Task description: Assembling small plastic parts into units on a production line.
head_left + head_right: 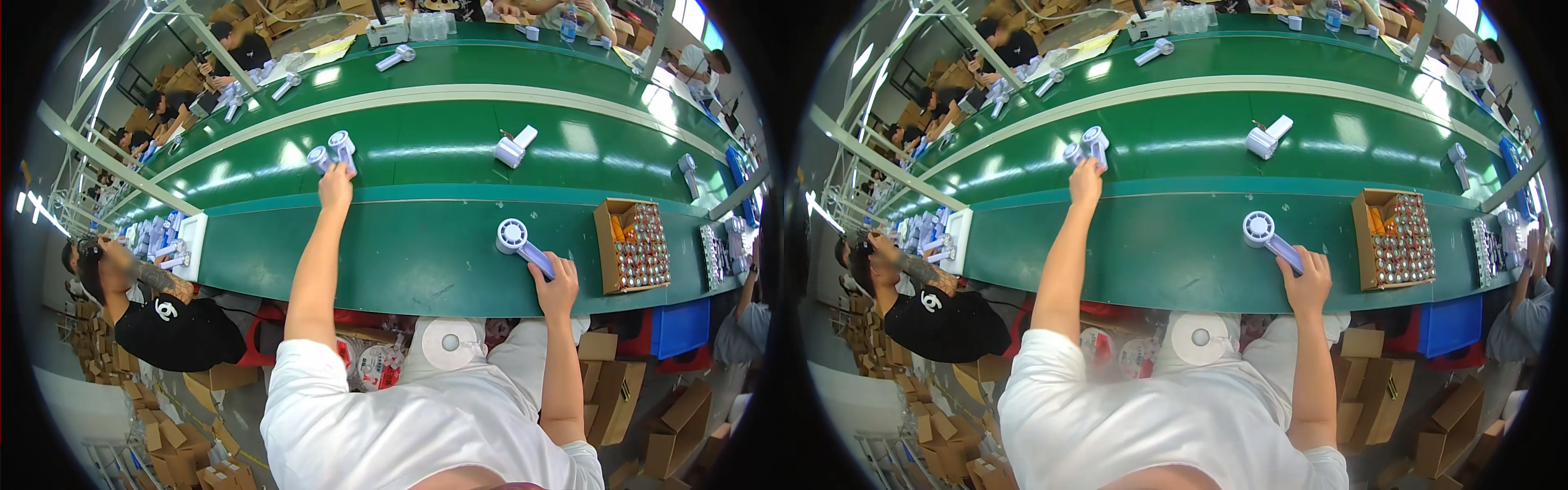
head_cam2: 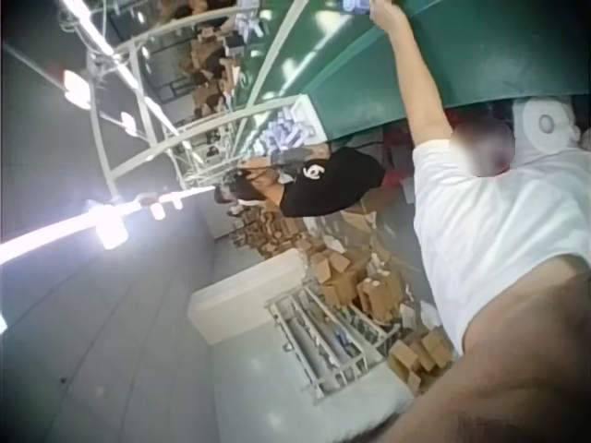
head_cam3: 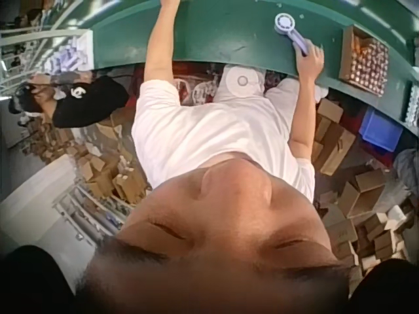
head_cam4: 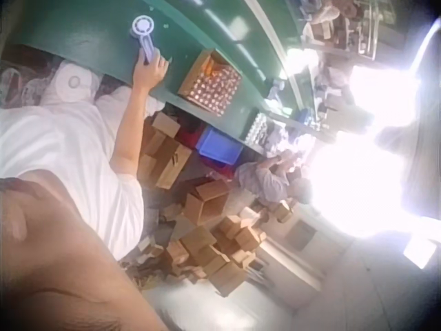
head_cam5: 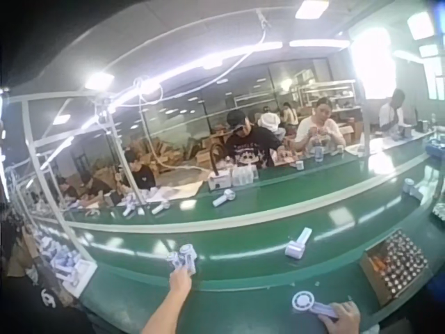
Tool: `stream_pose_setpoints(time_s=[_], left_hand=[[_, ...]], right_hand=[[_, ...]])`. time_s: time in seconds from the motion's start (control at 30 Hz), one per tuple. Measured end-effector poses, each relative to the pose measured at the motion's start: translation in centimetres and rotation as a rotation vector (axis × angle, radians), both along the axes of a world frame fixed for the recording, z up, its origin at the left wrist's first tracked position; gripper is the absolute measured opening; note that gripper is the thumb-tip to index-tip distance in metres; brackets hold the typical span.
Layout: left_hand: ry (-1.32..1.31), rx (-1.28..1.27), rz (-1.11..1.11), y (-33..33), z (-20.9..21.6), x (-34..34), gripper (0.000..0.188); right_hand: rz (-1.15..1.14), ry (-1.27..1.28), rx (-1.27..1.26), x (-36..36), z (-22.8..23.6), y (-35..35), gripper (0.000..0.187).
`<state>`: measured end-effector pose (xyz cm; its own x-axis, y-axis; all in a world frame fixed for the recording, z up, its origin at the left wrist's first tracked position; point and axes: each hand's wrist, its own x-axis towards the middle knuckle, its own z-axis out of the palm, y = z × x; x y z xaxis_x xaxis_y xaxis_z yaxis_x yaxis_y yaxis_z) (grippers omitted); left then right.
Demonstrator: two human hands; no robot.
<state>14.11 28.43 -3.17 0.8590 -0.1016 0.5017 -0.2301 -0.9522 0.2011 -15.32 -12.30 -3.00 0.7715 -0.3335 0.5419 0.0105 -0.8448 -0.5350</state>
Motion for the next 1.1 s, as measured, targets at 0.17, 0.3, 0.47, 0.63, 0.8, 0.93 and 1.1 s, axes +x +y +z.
stream_pose_setpoints(time_s=[0.17, 0.3, 0.47, 0.63, 0.8, 0.93, 1.1], left_hand=[[-0.023, -0.055, -0.077, 1.9, 0.1, -11.5, 0.008], [0.02, -0.006, -0.119, 2.8, 0.2, -19.8, 0.011], [0.197, 0.047, -0.191, 1.5, 1.4, -24.6, 0.049], [-0.108, -0.195, -0.229, -0.8, 1.1, -29.7, 0.043], [0.304, -0.203, -0.64, -10.4, -1.7, -35.3, 0.026], [0.444, 0.028, -0.715, -14.5, -5.5, -37.2, 0.048], [0.581, 0.339, -0.574, -15.7, -6.7, -39.2, 0.073]], right_hand=[[-0.085, 0.004, -0.072, 0.3, -0.8, -0.5, 0.028], [-0.093, 0.088, 0.061, 2.2, -1.1, 0.8, 0.03], [-0.048, 0.077, 0.002, 2.7, 1.1, 2.0, 0.036], [-0.299, -0.038, -0.127, 2.6, 6.6, -7.9, 0.017], [-0.269, 0.541, -0.348, 7.3, 5.7, -18.2, 0.016], [-0.179, 0.891, -0.512, 9.2, 6.5, -19.9, 0.02], [-0.086, 1.05, -0.523, 9.6, 7.4, -19.2, 0.022]])
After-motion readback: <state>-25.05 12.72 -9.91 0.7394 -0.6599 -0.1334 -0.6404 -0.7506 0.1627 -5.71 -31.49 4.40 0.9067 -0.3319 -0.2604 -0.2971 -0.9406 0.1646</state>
